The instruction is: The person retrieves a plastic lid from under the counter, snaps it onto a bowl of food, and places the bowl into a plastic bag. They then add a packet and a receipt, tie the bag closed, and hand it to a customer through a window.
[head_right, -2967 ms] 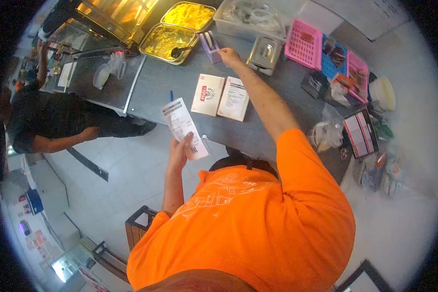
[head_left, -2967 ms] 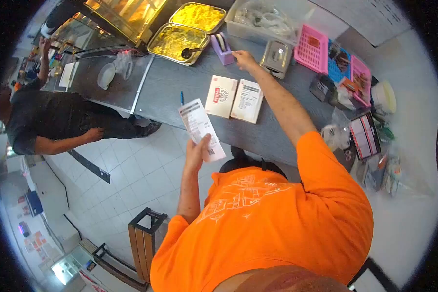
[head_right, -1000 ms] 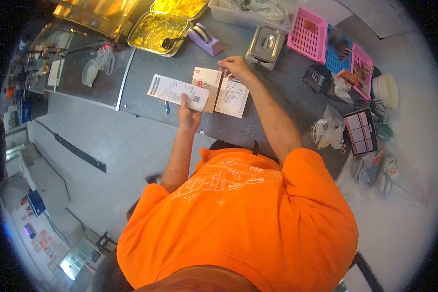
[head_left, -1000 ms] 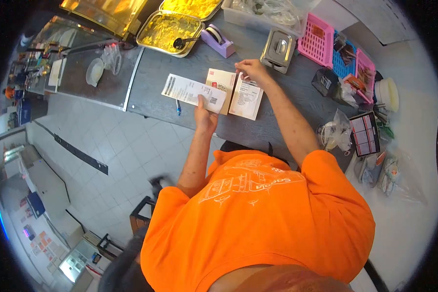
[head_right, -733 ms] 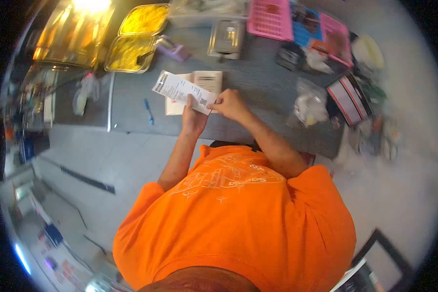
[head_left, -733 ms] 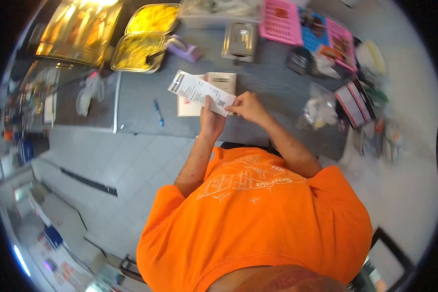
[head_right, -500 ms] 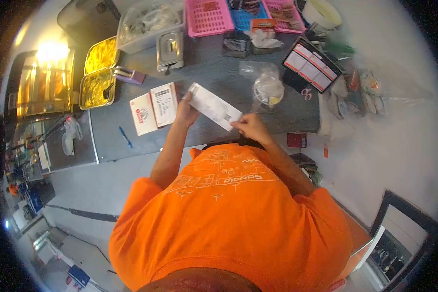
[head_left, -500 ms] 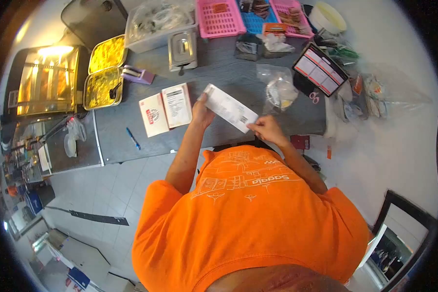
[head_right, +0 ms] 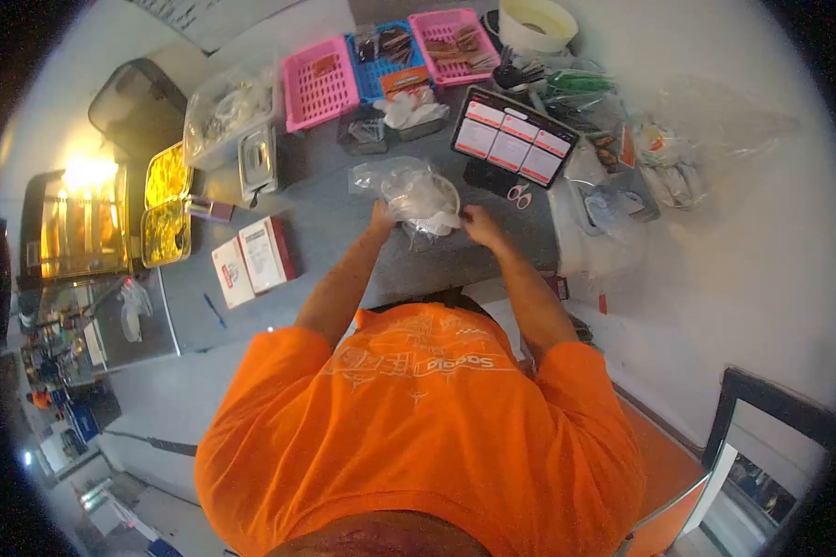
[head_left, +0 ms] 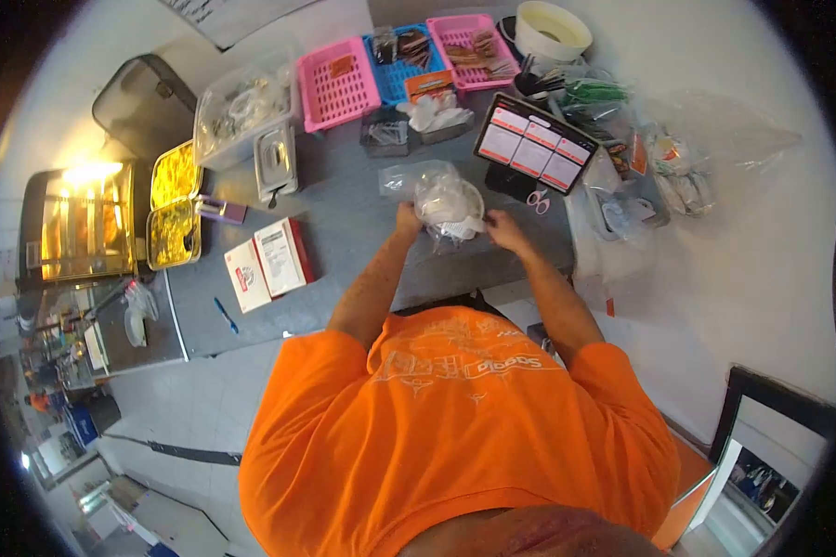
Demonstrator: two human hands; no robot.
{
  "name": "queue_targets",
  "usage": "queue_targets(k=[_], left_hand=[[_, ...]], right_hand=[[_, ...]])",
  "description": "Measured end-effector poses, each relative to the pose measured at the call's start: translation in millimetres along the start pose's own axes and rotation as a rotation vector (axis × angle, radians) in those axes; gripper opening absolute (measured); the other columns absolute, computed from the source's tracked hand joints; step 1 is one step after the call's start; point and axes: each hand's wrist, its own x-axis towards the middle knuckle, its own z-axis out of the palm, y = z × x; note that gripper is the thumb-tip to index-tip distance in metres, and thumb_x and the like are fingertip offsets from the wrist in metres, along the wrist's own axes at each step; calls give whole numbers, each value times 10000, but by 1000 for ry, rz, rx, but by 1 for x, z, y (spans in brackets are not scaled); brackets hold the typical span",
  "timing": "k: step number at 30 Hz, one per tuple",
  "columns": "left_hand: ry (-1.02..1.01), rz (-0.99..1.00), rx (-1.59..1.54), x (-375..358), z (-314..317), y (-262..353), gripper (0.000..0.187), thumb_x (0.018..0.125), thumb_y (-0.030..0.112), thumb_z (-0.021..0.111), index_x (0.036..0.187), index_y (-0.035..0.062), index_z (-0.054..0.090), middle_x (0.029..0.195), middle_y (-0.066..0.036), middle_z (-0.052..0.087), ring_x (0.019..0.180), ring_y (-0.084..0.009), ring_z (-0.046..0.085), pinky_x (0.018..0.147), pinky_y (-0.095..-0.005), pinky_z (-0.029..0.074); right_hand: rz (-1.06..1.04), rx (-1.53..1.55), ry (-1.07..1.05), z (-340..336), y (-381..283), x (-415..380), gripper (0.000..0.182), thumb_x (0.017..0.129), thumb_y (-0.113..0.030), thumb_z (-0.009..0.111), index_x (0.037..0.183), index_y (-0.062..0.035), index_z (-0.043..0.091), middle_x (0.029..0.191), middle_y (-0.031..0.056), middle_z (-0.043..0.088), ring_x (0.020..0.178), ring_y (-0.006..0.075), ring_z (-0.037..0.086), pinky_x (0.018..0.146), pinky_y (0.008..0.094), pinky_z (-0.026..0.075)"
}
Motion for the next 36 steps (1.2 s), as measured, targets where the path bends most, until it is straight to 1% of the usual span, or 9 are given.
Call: queue_targets(k=[7,13,16,22,26,29,30,31,36], left_hand=[[-316,-405,-500,-11,-10,43,334,1014,311,444,1336,223,459,1182,-46,626,1074,-211,596,906,-373,484],[-688,-666,-645,-49,-48,60,493,989,418,447,1304,49,532,1252,-124,616,1116,-266,615,928,-436,523],[-808,-724,-784,-60,-60,52,477,981,369,467,1252,-11,564,1176,-180,648,1027,-318,662,881,-461,555],[-1014,-397,-567,-98,-12,125,463,986,363,485,1257,-6,553,1168,-162,645,1012,-310,659,888,-454,551],[-1105,-433,-486,-164,36,216,441,1006,380,460,1338,90,443,1274,-96,544,1172,-232,544,999,-380,465],[-1325,-94,-320,-197,81,207,493,1009,457,420,1385,141,376,1339,-85,485,1231,-210,479,1030,-371,411],[-1350,-159,-349,-216,93,212,532,1003,496,402,1404,149,362,1351,-93,479,1228,-218,476,1032,-383,400],[-1371,-219,-377,-235,105,219,571,997,535,383,1424,158,348,1363,-101,473,1226,-227,473,1035,-396,388],[-1618,-371,-544,-290,128,259,702,961,660,314,1499,211,263,1446,-152,407,1257,-280,441,1051,-473,351]], right_hand=[[0,-210,107,22,-18,2,293,830,-117,626,1100,-7,653,1000,195,661,994,395,625,912,420,480],[-398,-294,195,27,-26,-53,287,679,-115,770,934,-3,702,1050,179,625,1027,319,618,902,384,481],[-31,-172,7,4,-118,-127,553,652,-140,825,1164,-51,639,1202,149,585,1097,274,599,927,359,487],[-352,1450,137,42,-158,-243,991,672,-157,842,1480,-180,270,1372,111,477,1219,272,524,951,416,505],[-404,1607,465,80,-109,-287,847,752,-220,809,1453,-185,336,1374,72,489,1224,265,525,926,424,526],[-377,1561,674,84,-78,-341,691,825,-203,743,1407,-136,375,1312,73,520,1164,289,561,911,448,536],[-364,1588,723,83,-77,-359,668,833,-192,733,1397,-125,382,1294,76,527,1150,296,568,915,453,534],[-145,1312,955,83,-78,-376,698,888,-465,638,1400,-58,394,1351,110,530,1199,278,550,960,437,500],[-225,1439,1209,38,-76,-504,566,969,-440,503,1371,-47,436,1309,127,552,1149,307,568,914,409,534]])
